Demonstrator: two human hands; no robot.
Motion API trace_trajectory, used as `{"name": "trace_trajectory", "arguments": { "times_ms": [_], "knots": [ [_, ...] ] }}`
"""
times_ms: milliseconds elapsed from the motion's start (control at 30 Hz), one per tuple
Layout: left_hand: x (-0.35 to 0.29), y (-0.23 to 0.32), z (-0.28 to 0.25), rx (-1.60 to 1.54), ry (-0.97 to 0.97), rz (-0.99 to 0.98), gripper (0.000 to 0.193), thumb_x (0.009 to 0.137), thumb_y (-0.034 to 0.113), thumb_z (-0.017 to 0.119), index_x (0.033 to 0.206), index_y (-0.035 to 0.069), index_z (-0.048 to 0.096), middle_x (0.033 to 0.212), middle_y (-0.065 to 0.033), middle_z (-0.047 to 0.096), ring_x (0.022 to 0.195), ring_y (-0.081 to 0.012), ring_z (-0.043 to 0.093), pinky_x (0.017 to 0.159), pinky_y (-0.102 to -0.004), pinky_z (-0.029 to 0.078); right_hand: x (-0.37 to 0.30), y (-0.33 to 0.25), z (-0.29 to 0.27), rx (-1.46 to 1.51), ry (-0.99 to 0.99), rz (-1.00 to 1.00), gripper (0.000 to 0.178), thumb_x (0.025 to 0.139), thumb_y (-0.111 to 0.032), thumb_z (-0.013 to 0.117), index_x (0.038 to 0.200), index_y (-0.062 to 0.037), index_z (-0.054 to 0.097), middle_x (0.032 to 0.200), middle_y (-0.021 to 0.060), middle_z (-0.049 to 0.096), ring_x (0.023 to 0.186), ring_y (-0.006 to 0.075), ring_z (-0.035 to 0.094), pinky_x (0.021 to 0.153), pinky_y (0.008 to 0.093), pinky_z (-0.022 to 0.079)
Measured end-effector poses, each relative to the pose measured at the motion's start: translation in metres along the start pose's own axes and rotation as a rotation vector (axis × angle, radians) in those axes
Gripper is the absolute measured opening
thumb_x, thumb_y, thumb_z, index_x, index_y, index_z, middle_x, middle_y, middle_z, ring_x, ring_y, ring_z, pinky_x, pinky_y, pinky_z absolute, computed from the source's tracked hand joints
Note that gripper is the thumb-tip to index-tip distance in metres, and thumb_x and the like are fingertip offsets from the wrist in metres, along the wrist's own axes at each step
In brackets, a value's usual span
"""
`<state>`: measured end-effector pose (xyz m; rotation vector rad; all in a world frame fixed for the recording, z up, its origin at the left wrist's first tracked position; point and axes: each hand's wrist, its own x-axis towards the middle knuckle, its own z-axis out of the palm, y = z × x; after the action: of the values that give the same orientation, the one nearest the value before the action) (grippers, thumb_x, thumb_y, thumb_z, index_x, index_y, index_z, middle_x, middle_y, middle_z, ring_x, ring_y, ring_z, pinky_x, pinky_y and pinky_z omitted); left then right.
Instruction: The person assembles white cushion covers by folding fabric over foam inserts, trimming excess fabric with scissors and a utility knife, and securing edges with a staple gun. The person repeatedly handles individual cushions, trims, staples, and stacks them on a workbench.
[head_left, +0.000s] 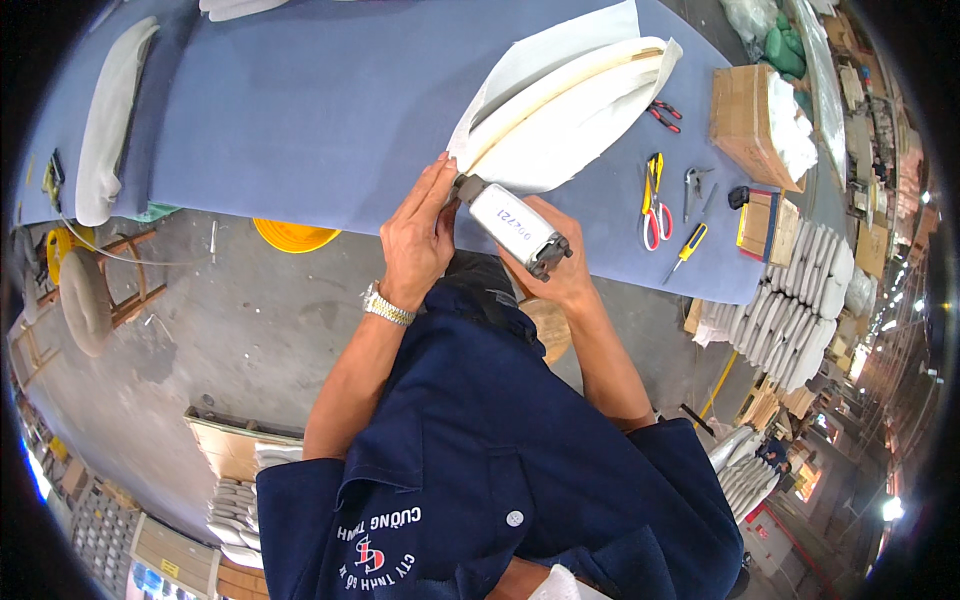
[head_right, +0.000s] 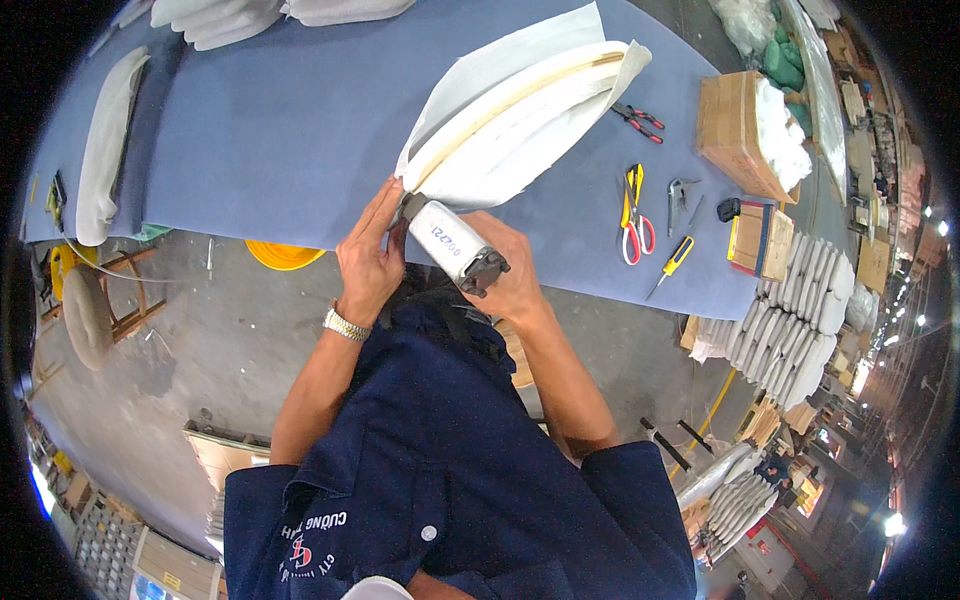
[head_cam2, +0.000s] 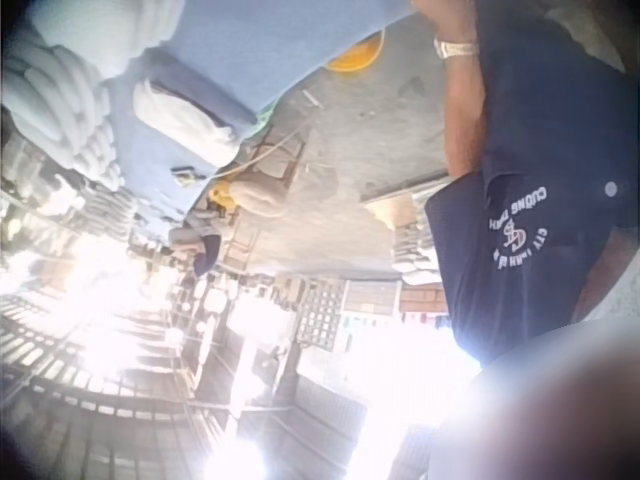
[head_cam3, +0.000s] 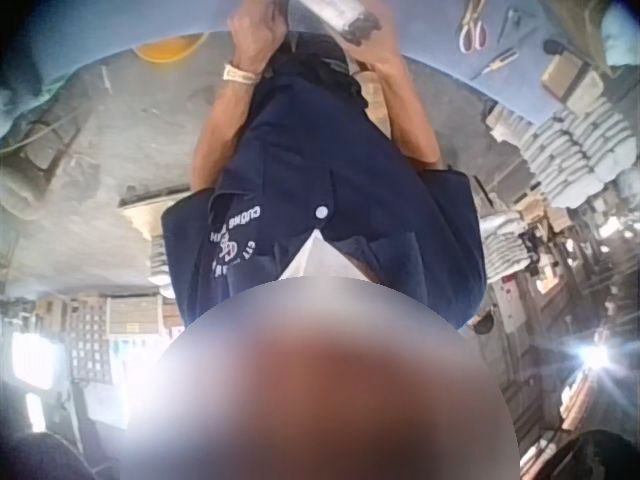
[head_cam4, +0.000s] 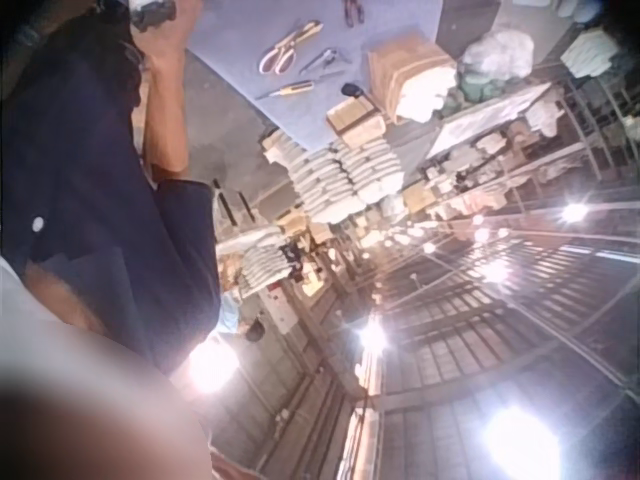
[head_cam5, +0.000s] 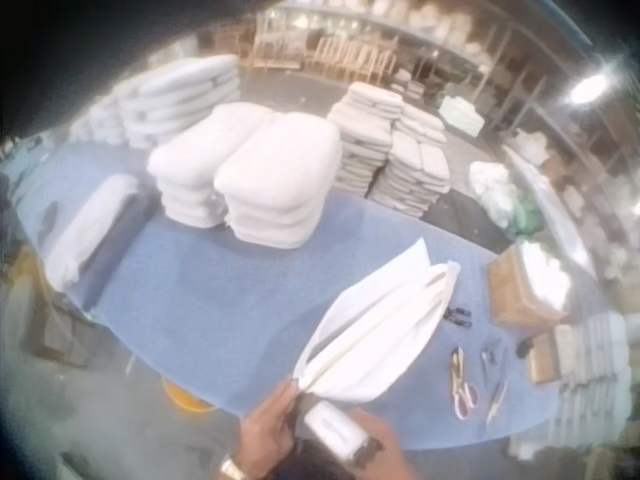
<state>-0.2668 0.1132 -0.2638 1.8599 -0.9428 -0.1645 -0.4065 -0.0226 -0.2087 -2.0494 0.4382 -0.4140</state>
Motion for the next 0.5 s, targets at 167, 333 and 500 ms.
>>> {"name": "trace_trajectory", "arguments": {
  "times_ms": [167,333,500],
  "knots": [
    [-0.006,0.006,0.004,-0.027,-0.005,-0.042,0.06,0.083,-0.011,0.071,0.139,0.008,0.065,0.142,-0.0148,0.065,0.131,-0.0362,0.062,0.104,-0.041,0.056,-0.003,-0.013,-0.002,-0.043,-0.021,0.138,0.04,0.075,-0.014,0.078,0.112,-0.0011,0.069,0.101,0.0176,0.073,0.09,0.038,0.072,0.079,0.0394,0.056],
    [-0.014,0.008,0.006,-0.031,0.011,-0.065,0.058,0.084,-0.011,0.071,0.138,0.008,0.065,0.143,-0.0144,0.064,0.132,-0.0363,0.061,0.105,-0.0416,0.055,-0.011,-0.006,0.001,-0.04,-0.043,0.177,0.043,0.074,-0.014,0.079,0.114,-0.0016,0.067,0.1,0.0182,0.073,0.089,0.0403,0.072,0.078,0.0396,0.056],
    [-0.017,0.004,0.007,-0.028,0.04,-0.07,0.056,0.085,-0.006,0.073,0.139,0.009,0.064,0.142,-0.0129,0.065,0.133,-0.0358,0.061,0.104,-0.0422,0.055,-0.012,-0.004,0.013,-0.016,-0.017,0.24,0.041,0.077,-0.013,0.078,0.116,-0.0009,0.068,0.099,0.0189,0.074,0.091,0.039,0.073,0.079,0.0386,0.057]
  ]
}}
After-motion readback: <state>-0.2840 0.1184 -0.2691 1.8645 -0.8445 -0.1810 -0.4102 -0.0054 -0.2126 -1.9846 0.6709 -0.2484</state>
